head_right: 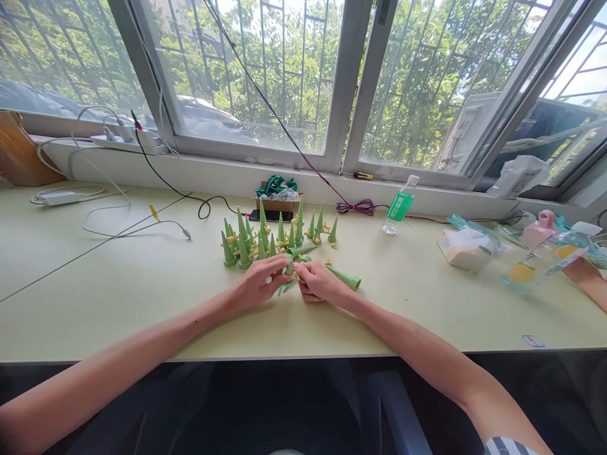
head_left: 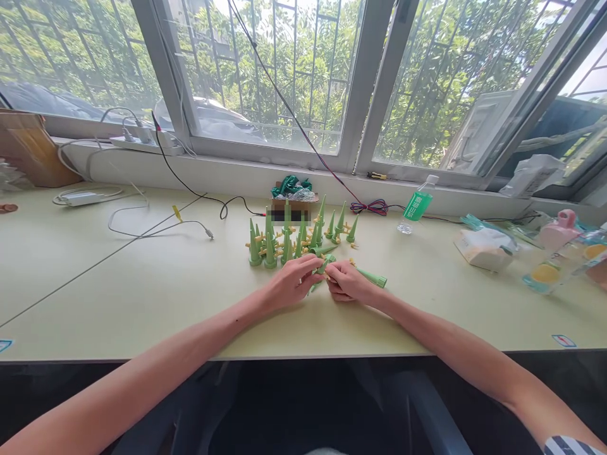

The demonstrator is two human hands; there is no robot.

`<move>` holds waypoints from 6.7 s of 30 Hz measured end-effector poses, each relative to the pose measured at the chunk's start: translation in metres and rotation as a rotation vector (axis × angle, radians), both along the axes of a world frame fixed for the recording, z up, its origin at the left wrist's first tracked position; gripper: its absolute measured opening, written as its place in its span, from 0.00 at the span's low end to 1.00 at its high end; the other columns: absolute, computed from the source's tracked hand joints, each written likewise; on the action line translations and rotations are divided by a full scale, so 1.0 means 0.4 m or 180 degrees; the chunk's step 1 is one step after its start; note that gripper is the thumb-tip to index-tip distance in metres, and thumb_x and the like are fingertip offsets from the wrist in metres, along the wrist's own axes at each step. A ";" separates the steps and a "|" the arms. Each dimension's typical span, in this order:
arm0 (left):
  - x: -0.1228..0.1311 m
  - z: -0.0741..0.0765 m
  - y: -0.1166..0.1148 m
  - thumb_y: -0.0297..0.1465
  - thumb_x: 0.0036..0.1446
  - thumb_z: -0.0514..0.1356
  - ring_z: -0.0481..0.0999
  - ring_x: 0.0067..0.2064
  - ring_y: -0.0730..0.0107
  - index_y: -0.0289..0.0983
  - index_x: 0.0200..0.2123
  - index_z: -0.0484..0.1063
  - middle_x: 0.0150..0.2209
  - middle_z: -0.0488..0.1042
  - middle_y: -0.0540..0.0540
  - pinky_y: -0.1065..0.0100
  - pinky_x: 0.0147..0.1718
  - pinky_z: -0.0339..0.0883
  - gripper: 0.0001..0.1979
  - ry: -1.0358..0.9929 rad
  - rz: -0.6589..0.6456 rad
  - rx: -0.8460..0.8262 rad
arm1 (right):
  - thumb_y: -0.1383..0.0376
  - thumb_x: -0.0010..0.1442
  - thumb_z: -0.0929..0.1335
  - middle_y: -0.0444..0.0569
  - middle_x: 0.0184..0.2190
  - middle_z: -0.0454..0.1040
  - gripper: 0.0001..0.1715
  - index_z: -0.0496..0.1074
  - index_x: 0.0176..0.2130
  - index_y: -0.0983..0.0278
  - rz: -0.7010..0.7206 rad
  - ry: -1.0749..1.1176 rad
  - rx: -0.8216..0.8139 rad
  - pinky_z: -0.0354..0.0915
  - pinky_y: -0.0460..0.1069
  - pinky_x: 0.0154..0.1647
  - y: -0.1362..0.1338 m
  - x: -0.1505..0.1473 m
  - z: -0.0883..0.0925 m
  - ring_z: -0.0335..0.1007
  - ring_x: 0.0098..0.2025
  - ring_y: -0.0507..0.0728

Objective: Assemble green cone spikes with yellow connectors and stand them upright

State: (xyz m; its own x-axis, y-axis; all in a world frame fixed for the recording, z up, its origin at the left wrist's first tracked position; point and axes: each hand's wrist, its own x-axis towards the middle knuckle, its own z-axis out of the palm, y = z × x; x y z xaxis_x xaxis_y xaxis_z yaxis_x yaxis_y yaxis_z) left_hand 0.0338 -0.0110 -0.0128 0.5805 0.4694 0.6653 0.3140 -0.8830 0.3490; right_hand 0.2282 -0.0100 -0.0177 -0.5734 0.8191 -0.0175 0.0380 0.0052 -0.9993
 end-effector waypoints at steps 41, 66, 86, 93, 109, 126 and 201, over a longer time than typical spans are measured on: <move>0.022 0.015 -0.015 0.38 0.64 0.57 0.62 0.26 0.76 0.35 0.29 0.66 0.26 0.63 0.50 0.75 0.22 0.60 0.14 -0.0537 -0.0001 -0.1007 | 0.50 0.68 0.58 0.41 0.12 0.56 0.33 0.54 0.16 0.61 -0.0693 -0.0646 0.1656 0.51 0.47 0.20 -0.001 -0.001 0.002 0.49 0.16 0.48; 0.006 0.034 -0.002 0.43 0.60 0.62 0.63 0.19 0.82 0.33 0.41 0.70 0.26 0.65 0.52 0.76 0.17 0.61 0.18 -0.1071 -0.1058 -0.3142 | 0.56 0.72 0.52 0.41 0.18 0.55 0.26 0.53 0.24 0.61 -0.0402 -0.1303 0.3674 0.48 0.48 0.26 0.007 0.041 -0.022 0.47 0.21 0.51; 0.001 0.031 0.003 0.43 0.59 0.62 0.63 0.22 0.80 0.34 0.44 0.73 0.27 0.66 0.51 0.75 0.19 0.63 0.19 -0.0938 -0.1063 -0.3207 | 0.61 0.71 0.56 0.41 0.18 0.56 0.23 0.53 0.24 0.61 -0.0284 -0.1543 0.4330 0.43 0.49 0.25 -0.001 0.038 -0.001 0.44 0.20 0.50; 0.003 0.036 0.004 0.44 0.60 0.61 0.63 0.22 0.79 0.34 0.43 0.71 0.26 0.66 0.52 0.75 0.19 0.64 0.19 -0.0959 -0.0890 -0.3134 | 0.58 0.72 0.55 0.41 0.17 0.57 0.25 0.55 0.23 0.62 -0.0465 -0.1567 0.4344 0.44 0.48 0.23 0.004 0.034 -0.003 0.46 0.19 0.50; 0.027 0.011 -0.009 0.38 0.57 0.64 0.63 0.22 0.80 0.35 0.26 0.62 0.24 0.63 0.54 0.75 0.21 0.57 0.16 -0.0177 0.0165 -0.1525 | 0.54 0.70 0.57 0.41 0.18 0.59 0.23 0.62 0.27 0.62 -0.1924 -0.2255 0.3091 0.48 0.46 0.26 0.072 0.082 0.032 0.51 0.21 0.51; 0.029 0.011 -0.008 0.39 0.58 0.64 0.63 0.24 0.79 0.37 0.35 0.66 0.29 0.70 0.53 0.74 0.25 0.59 0.13 -0.0067 0.0501 -0.1129 | 0.58 0.66 0.60 0.43 0.20 0.66 0.18 0.63 0.26 0.62 -0.1834 -0.2641 0.2923 0.50 0.46 0.27 0.090 0.109 0.040 0.56 0.23 0.52; 0.019 0.016 -0.014 0.34 0.60 0.60 0.60 0.22 0.78 0.37 0.31 0.64 0.25 0.67 0.54 0.73 0.25 0.56 0.09 0.0487 0.0426 -0.0753 | 0.63 0.68 0.59 0.41 0.28 0.71 0.09 0.60 0.34 0.62 -0.0541 -0.1345 0.2376 0.62 0.45 0.29 0.041 0.084 0.064 0.66 0.21 0.48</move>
